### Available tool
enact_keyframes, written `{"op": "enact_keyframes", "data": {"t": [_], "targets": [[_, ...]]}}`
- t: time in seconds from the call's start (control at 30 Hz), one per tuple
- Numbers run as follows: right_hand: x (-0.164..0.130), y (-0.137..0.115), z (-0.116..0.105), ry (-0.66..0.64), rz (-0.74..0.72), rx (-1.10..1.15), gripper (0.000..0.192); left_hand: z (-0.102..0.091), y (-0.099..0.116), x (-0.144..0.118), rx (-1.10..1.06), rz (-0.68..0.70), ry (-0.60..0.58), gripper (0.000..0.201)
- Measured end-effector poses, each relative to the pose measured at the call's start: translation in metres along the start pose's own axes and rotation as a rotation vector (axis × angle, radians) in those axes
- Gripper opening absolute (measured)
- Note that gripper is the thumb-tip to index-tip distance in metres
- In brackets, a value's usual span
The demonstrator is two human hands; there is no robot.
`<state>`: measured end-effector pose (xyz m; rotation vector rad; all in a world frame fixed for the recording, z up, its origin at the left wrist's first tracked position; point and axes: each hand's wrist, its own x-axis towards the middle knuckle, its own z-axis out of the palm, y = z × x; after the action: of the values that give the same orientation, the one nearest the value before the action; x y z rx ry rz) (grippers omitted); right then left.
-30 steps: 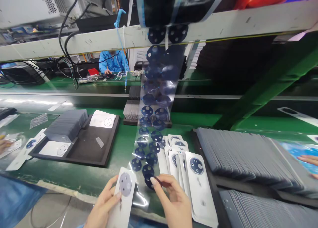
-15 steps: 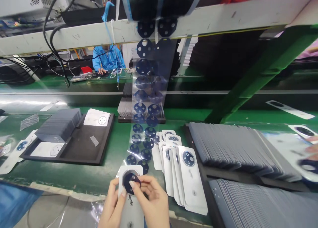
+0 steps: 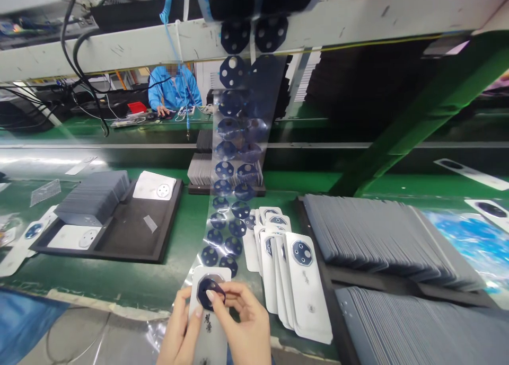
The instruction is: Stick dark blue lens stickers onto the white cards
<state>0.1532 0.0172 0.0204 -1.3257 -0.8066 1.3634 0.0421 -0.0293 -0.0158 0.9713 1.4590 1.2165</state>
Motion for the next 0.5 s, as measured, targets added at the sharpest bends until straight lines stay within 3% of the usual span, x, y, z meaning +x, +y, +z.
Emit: {"op": "enact_keyframes", "data": {"t": [0.5], "targets": [[0.003,0.003,0.0,-0.025,0.018,0.003,0.035,0.0,0.012,0.003,0.059,-0.003,-0.003,0.048]]}}
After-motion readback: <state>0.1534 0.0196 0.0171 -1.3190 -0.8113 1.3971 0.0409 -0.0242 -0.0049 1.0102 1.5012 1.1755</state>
